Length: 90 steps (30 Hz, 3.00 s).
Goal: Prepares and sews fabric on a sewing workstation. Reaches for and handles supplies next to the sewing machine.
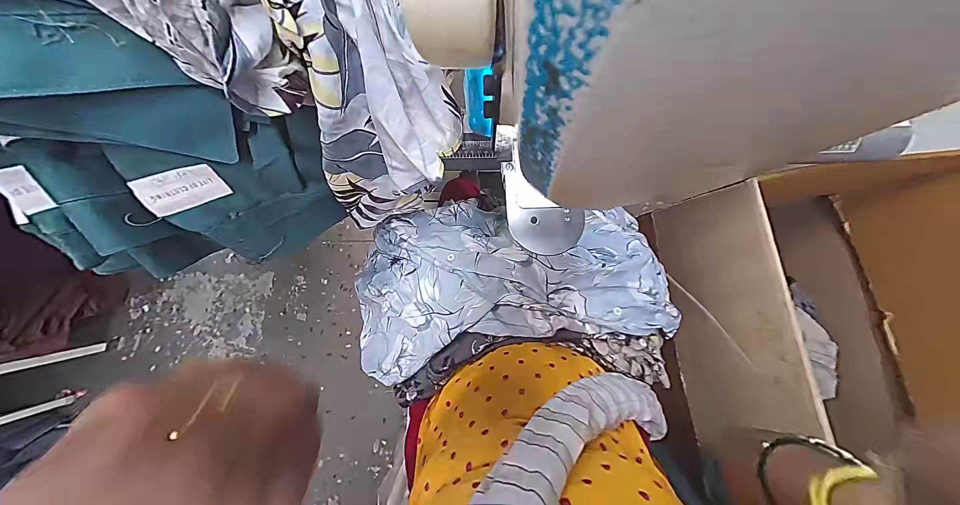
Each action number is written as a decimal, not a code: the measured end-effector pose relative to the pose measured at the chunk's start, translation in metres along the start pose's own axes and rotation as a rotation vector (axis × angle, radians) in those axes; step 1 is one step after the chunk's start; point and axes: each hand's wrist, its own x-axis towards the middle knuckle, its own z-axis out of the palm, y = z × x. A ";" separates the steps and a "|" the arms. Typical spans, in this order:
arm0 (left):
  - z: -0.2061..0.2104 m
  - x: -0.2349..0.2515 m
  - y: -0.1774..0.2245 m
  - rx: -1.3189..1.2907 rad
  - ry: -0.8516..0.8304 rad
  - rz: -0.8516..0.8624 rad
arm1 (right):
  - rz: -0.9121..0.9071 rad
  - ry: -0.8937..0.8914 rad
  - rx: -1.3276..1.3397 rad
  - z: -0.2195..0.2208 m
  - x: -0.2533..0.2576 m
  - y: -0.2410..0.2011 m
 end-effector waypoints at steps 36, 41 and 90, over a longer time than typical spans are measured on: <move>0.107 0.113 -0.067 0.272 0.245 -0.061 | -0.403 0.681 -0.484 0.106 0.088 0.125; 0.108 0.113 -0.065 0.293 0.242 -0.060 | -0.389 0.664 -0.504 0.105 0.089 0.124; 0.060 0.046 -0.115 0.619 0.302 0.010 | -0.145 0.460 -0.270 0.076 0.035 0.152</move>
